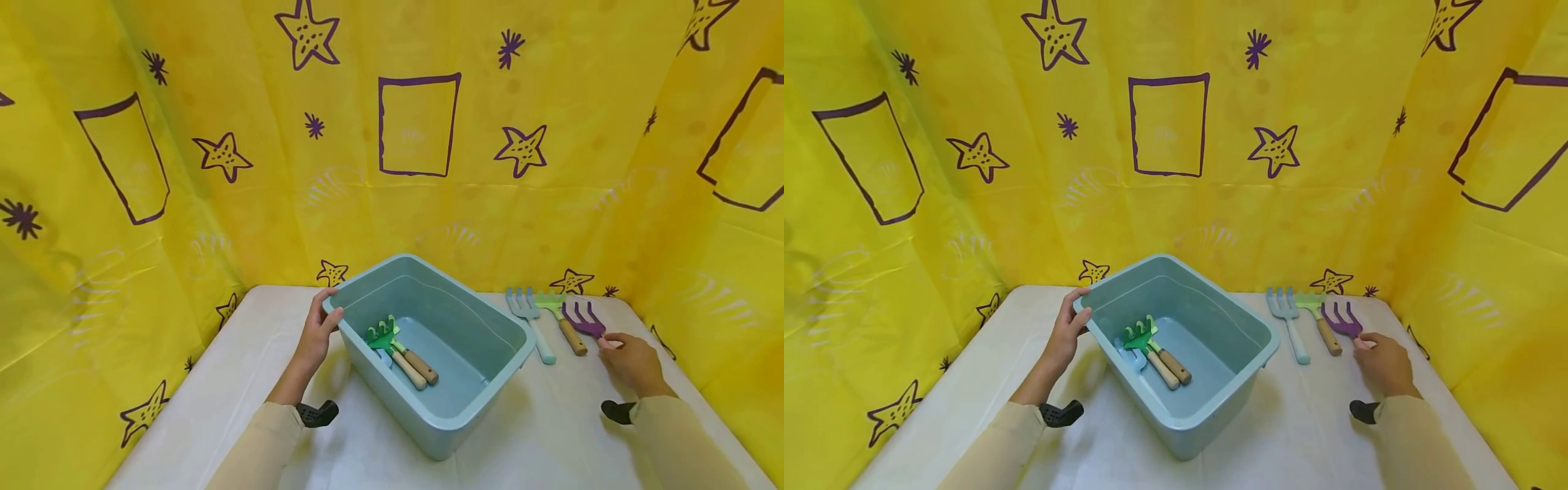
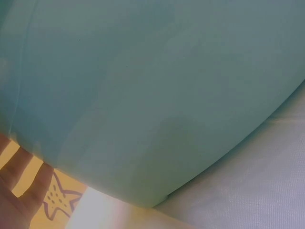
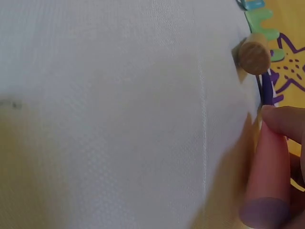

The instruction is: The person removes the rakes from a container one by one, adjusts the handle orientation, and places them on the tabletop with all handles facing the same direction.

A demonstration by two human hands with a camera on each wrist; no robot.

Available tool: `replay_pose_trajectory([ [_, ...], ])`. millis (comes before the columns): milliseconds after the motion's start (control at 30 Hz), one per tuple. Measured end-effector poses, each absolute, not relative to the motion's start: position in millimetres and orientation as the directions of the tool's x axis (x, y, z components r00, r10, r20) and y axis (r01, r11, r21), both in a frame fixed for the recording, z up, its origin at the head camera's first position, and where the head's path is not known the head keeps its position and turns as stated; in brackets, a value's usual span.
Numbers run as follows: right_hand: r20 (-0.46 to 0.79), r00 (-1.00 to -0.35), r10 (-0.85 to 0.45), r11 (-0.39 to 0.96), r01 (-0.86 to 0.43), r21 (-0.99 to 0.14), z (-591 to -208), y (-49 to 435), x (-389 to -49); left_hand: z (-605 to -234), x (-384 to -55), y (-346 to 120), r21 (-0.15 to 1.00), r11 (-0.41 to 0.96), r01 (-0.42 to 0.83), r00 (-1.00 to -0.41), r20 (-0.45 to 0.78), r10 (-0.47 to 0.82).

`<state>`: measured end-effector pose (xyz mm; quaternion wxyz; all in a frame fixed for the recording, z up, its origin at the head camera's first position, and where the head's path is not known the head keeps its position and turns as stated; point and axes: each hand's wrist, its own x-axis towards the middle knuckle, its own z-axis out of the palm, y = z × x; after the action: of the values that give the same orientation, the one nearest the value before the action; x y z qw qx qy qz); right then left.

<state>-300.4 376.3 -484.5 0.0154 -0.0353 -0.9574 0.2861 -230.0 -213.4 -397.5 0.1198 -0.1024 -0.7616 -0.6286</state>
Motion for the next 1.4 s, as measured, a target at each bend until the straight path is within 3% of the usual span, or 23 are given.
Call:
replay_pose_trajectory([
  [267,-0.054,-0.994,0.091,0.832,0.106,-0.544,-480.7,370.5,-301.0,-408.5,-238.1,-217.0,0.925,0.191,0.327,-0.943,0.333,0.0],
  [633,-0.065,-0.998,0.028,0.862,0.057,-0.503,-459.3,377.8,-302.1,-432.0,-254.0,-222.4,0.923,0.187,0.336,-0.938,0.346,-0.019],
  [1000,0.006,-0.998,0.059,0.806,0.044,-0.59,-405.4,354.5,-312.6,-398.2,-231.8,-213.7,0.929,0.208,0.307,-0.95,0.312,0.011],
  [1200,0.08,-0.996,0.036,0.759,-0.025,-0.651,-377.7,325.7,-321.7,-417.0,-245.0,-220.3,0.935,0.182,0.305,-0.95,0.312,-0.005],
  [1400,0.043,-0.999,-0.03,0.606,-0.053,-0.794,-348.7,294.0,-328.0,-427.9,-252.3,-224.4,0.931,0.183,0.315,-0.946,0.323,-0.015],
])
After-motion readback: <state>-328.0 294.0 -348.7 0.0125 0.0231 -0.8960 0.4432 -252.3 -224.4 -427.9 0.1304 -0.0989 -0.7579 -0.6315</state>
